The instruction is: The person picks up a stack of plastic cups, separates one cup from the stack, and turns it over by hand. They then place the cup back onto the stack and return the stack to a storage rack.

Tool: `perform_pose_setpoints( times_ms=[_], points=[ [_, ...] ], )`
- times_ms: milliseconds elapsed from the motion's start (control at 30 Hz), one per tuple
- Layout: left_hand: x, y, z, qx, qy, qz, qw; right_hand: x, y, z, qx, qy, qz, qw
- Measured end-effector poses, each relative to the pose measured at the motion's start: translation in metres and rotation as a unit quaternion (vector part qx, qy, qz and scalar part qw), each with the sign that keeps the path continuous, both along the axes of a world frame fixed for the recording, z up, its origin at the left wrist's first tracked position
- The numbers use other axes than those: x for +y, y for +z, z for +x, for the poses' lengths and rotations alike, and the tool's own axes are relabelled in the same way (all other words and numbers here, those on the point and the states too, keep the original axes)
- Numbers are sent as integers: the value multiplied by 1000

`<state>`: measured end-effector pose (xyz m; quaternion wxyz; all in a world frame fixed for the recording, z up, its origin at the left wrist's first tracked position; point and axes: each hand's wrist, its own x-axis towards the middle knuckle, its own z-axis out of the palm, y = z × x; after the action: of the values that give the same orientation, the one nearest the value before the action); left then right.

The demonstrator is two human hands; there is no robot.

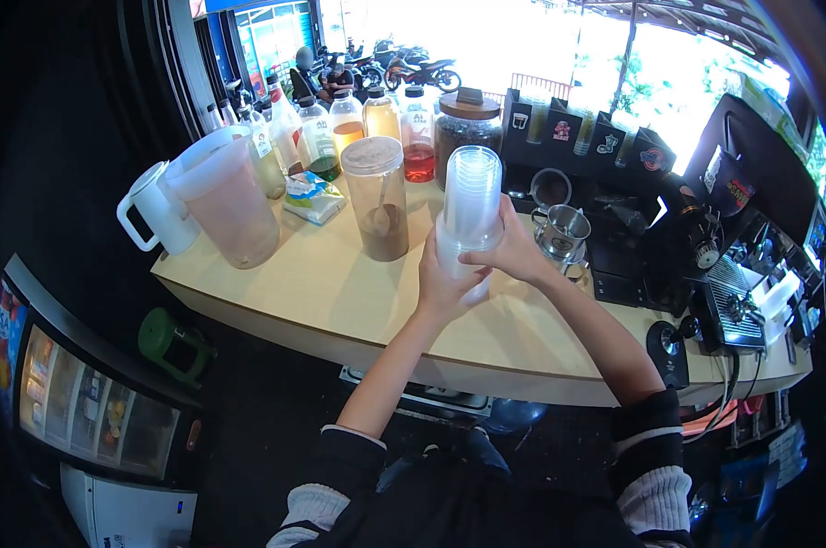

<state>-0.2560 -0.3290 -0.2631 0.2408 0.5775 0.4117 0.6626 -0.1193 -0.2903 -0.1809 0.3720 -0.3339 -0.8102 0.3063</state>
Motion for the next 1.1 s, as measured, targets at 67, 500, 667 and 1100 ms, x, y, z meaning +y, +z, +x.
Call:
perform_pose_setpoints(
  times_ms=[67,500,667,1100],
  points=[
    [1,-1,0,-2,1,8,1000,-1,1,0,-16,-29,19,999],
    [-5,0,0,5,-15,-8,1000,-7,26,-3,84,10,-72,994],
    [-2,-6,-2,41,29,1,999,-7,52,-4,199,30,-45,978],
    [-56,42,6,-96,98,164,977,-82,44,89,141,197,-204,949]
  ],
)
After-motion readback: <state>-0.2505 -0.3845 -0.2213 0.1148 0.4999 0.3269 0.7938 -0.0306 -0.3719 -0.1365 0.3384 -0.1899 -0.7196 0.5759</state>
